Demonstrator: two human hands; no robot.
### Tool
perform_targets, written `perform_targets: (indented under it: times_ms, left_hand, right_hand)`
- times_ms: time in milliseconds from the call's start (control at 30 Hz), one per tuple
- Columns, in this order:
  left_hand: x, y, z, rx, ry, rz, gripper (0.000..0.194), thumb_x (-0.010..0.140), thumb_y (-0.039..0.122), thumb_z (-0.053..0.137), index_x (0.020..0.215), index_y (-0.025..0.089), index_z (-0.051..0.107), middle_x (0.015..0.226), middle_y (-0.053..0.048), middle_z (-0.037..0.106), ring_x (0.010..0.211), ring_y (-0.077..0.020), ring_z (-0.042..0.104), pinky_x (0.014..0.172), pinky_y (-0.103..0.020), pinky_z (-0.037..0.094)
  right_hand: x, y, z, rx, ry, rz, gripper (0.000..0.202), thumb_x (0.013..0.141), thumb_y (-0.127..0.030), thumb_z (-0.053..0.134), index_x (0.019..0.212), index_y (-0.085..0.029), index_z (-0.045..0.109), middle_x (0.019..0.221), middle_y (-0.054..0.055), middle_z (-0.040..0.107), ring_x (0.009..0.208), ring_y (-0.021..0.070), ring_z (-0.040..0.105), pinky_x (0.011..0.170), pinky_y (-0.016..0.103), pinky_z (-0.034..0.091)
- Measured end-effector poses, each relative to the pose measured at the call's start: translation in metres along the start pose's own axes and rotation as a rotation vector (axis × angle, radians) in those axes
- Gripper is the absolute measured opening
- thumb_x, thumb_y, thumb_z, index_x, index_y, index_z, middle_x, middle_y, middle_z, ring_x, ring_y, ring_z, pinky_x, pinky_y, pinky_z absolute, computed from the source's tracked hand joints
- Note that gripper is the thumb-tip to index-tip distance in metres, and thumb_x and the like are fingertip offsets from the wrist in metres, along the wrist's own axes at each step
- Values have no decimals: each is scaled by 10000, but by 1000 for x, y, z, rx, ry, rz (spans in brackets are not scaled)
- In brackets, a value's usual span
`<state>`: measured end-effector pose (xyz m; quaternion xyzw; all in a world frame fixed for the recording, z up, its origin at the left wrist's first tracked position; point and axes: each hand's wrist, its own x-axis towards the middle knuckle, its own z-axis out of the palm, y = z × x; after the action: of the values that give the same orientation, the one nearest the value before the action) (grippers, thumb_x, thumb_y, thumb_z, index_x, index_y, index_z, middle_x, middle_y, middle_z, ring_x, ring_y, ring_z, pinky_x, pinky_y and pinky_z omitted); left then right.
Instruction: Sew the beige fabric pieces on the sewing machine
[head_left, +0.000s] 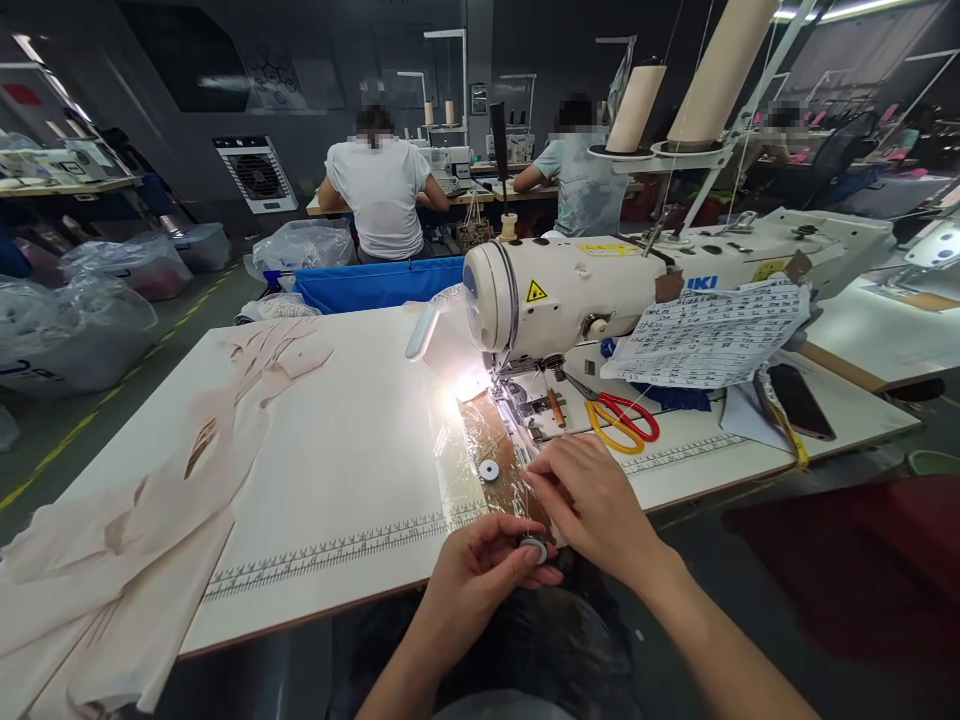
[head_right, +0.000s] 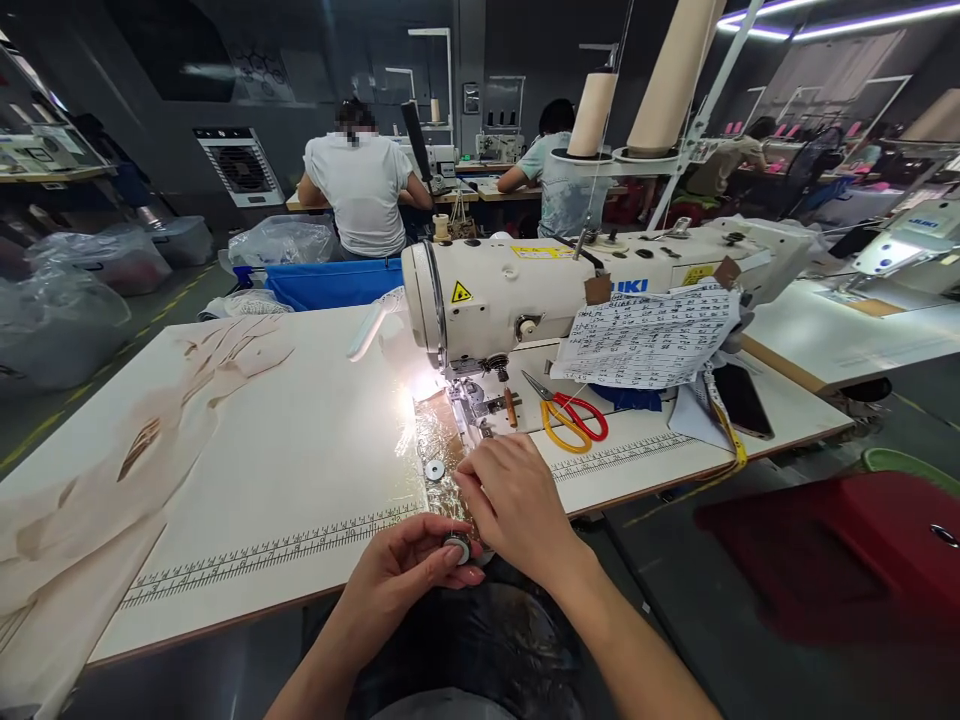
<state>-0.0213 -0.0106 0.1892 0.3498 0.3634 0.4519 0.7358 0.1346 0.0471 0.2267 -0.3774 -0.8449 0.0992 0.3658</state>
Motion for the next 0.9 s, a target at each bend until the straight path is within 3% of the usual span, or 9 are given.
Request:
perform_targets:
  times_ms: [100, 167, 267, 333, 400, 500, 633, 733, 900]
  left_hand:
    - [0, -3, -2, -28, 10, 33, 322, 709, 386, 807, 893, 149, 690, 854, -47, 739, 736, -172, 725, 726, -246, 564]
    - [-1, -2, -2, -36, 34, 38, 322, 700, 385, 814, 869, 150, 675, 850, -41, 740, 745, -176, 726, 726, -246, 563]
    - [-3, 2, -2, -39, 49, 28, 338, 697, 399, 814, 861, 151, 653, 797, -41, 745, 765, -189, 727, 738, -260, 563]
    - [-4, 5, -3, -52, 48, 25, 347, 697, 405, 813, 868, 155, 644, 762, -38, 744, 763, -190, 726, 753, -275, 565]
    - [-5, 6, -4, -60, 58, 27, 352, 691, 402, 818, 872, 157, 642, 739, -27, 738, 751, -186, 726, 758, -282, 567]
    - [-7, 6, -7, -29, 76, 47, 348, 705, 398, 810, 885, 150, 644, 709, -22, 728, 741, -180, 724, 759, -277, 565]
    - [-9, 4, -10, 11, 82, 84, 340, 719, 408, 795, 877, 151, 639, 728, -32, 733, 719, -173, 717, 737, -274, 566]
    - [-11, 5, -11, 5, 91, 91, 315, 731, 390, 789, 880, 158, 636, 762, -33, 738, 737, -173, 718, 752, -276, 570]
    - [-15, 4, -17, -4, 93, 106, 279, 758, 365, 769, 892, 159, 638, 734, -27, 722, 725, -190, 722, 728, -287, 587]
  right_hand:
    - [-8, -5, -5, 107, 45, 112, 163, 951, -191, 446, 797, -224, 490, 761, 18, 613, 680, 161, 551, 630, 302, 427]
    - [-14, -9, -7, 421, 23, 226, 151, 970, -242, 448, 831, -231, 509, 833, 15, 662, 652, 133, 586, 587, 263, 466]
    - [-20, -13, -4, 993, -56, 350, 188, 966, -329, 480, 805, -237, 510, 750, -11, 655, 612, 123, 598, 563, 250, 491]
    - [-23, -13, 0, 1107, -67, 377, 218, 958, -343, 497, 768, -236, 490, 655, -33, 601, 568, 115, 567, 523, 234, 469]
    - [-24, -13, 4, 1022, 4, 386, 220, 955, -330, 502, 756, -239, 475, 617, -53, 540, 507, 96, 501, 468, 214, 420]
    - [-22, -13, 5, 639, 61, 279, 156, 958, -261, 476, 806, -238, 504, 727, -27, 552, 541, 95, 497, 472, 222, 397]
    - [-18, -15, -1, 194, -103, -5, 87, 925, -165, 491, 899, -224, 550, 876, 31, 662, 769, 156, 606, 643, 274, 461]
    - [-17, -15, -3, 71, -170, -63, 114, 918, -160, 502, 838, -224, 551, 724, -1, 646, 688, 154, 574, 645, 287, 449]
    - [-24, -10, -2, -12, -159, -23, 179, 927, -129, 431, 799, -217, 521, 689, 2, 609, 633, 147, 543, 571, 269, 408]
